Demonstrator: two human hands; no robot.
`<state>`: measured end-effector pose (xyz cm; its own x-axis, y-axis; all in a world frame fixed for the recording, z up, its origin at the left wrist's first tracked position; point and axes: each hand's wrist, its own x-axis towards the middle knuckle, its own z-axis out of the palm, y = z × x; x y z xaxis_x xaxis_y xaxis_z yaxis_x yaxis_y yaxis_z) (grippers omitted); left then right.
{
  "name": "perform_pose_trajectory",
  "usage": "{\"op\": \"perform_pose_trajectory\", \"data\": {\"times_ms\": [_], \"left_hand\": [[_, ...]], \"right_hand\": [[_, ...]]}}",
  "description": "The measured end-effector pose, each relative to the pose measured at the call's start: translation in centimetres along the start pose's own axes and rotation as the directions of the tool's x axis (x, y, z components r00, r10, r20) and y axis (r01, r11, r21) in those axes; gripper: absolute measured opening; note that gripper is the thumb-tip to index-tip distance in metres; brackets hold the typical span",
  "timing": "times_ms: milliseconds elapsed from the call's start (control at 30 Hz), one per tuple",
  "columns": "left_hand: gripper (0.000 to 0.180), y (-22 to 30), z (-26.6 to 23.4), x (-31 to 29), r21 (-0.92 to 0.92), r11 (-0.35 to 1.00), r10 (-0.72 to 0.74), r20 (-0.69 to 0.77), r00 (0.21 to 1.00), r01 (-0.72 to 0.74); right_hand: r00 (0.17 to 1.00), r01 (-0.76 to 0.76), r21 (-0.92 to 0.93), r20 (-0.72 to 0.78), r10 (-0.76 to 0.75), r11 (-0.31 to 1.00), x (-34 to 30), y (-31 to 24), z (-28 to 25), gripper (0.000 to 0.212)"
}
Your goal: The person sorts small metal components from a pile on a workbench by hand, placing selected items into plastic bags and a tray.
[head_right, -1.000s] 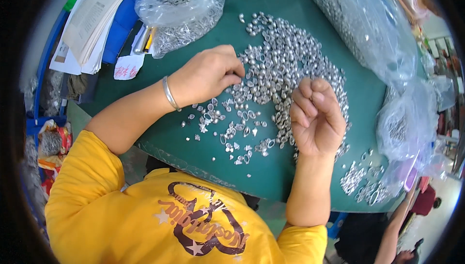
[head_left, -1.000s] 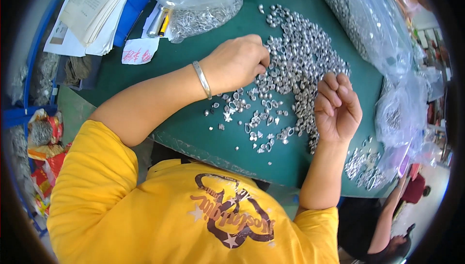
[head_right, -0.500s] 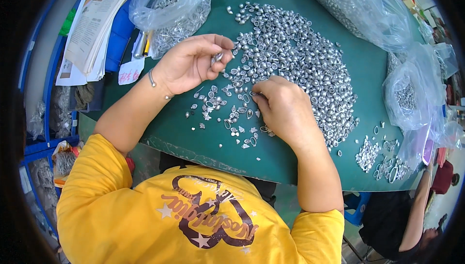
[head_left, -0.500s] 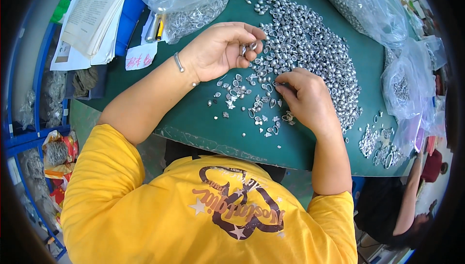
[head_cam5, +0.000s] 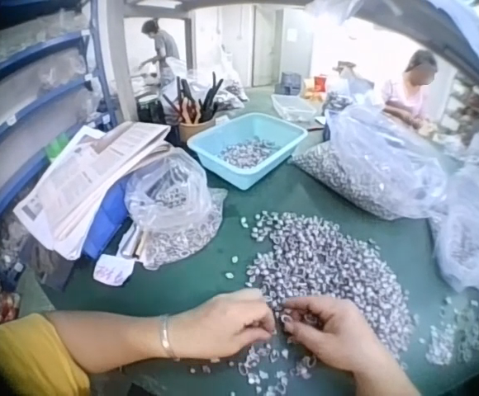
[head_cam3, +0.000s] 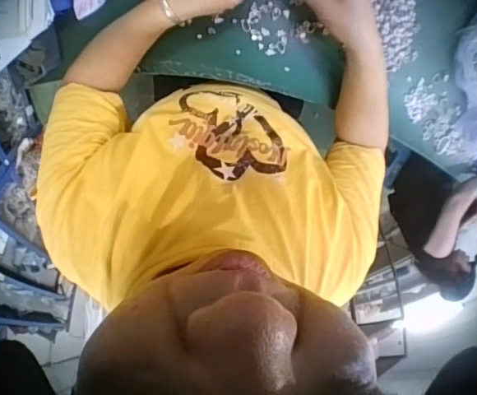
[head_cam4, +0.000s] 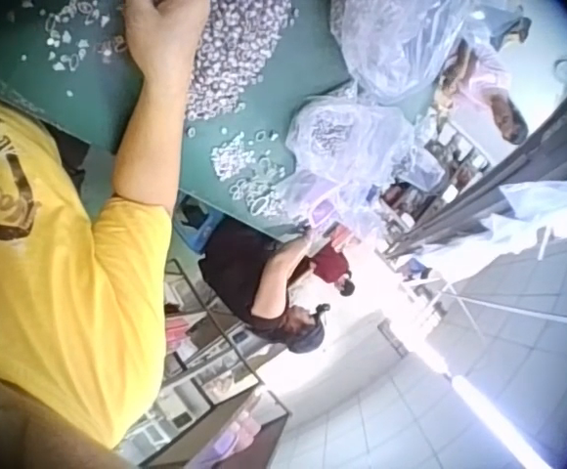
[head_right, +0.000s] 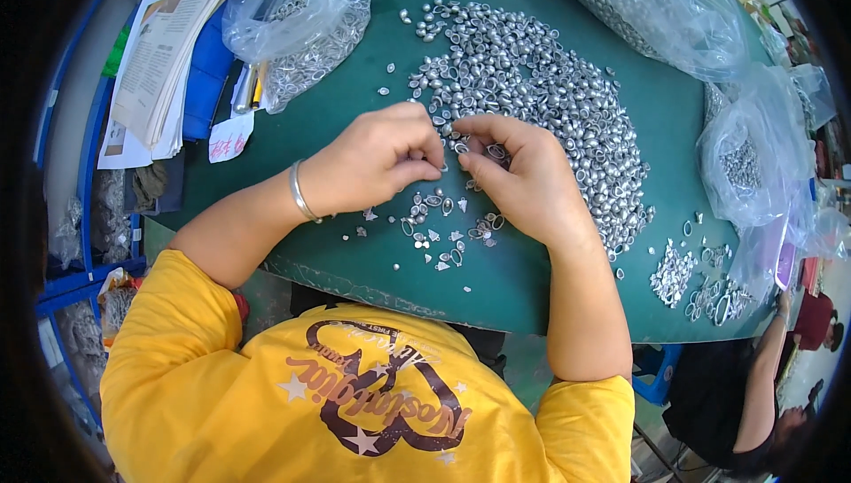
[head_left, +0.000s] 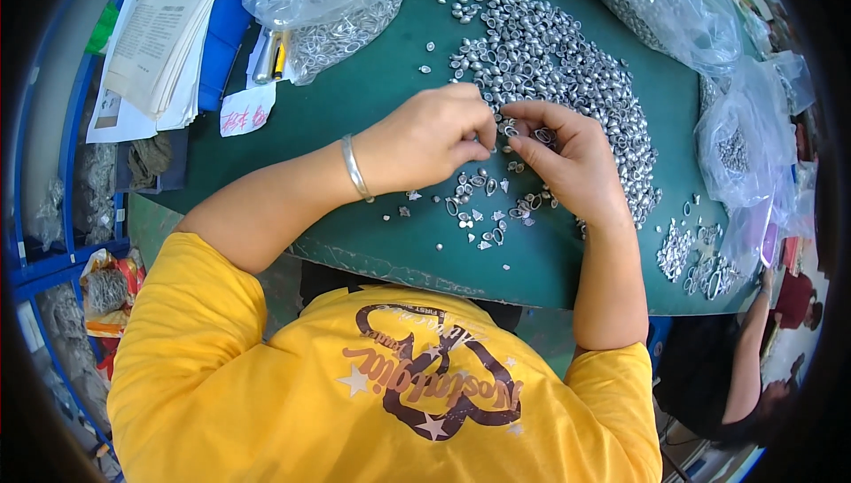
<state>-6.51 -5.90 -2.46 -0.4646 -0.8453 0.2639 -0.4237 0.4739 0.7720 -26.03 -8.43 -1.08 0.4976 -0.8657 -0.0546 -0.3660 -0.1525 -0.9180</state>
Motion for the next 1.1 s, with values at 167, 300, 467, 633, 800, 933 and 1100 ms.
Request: {"op": "perform_pose_trajectory", "data": {"times_ms": [167, 300, 467, 633, 800, 933, 1100], "left_hand": [[0.013, 0.4, -1.4, 0.4, -0.632, 0.647, -0.406, 0.188, 0.894, 0.427], [0.022, -0.3, -1.6, 0.4, -0.851, 0.311, -0.454, 0.257, 0.853, 0.422], [0.019, -0.5, -2.0, 0.3, -0.864, 0.19, -0.49, 0.327, 0.808, 0.465], [0.017, -0.4, -1.9, 0.4, -0.86, 0.181, -0.488, 0.343, 0.802, 0.478], [0.014, -0.6, -2.1, 0.3, -0.883, 0.103, -0.459, 0.365, 0.81, 0.457], [0.019, 0.2, -1.6, 0.1, -0.762, 0.35, -0.457, 0.369, 0.809, 0.545], [0.013, 0.4, -1.3, 0.0, -0.729, 0.405, -0.443, 0.371, 0.816, 0.551]], "right_hand": [[1.0, 0.017, -0.016, -0.009, -0.018, 1.0, -0.2, -0.3, 0.1, 0.014], [0.995, -0.093, -0.004, 0.028, 0.093, 0.996, -0.2, -0.8, 0.2, 0.022], [1.0, -0.021, -0.048, 0.011, 0.021, 0.999, 0.0, -0.8, 0.0, 0.022], [0.998, -0.07, 0.026, 0.006, 0.07, 0.997, -0.2, -0.7, 0.2, 0.02], [0.998, -0.067, -0.021, 0.009, 0.067, 0.998, -0.1, -1.1, 0.2, 0.018], [0.998, -0.041, 0.096, -0.049, 0.046, 0.995, -0.2, -0.7, 0.5, 0.02], [1.0, -0.008, 0.094, -0.025, 0.011, 0.996, -0.3, -1.0, 0.9, 0.016]]}}
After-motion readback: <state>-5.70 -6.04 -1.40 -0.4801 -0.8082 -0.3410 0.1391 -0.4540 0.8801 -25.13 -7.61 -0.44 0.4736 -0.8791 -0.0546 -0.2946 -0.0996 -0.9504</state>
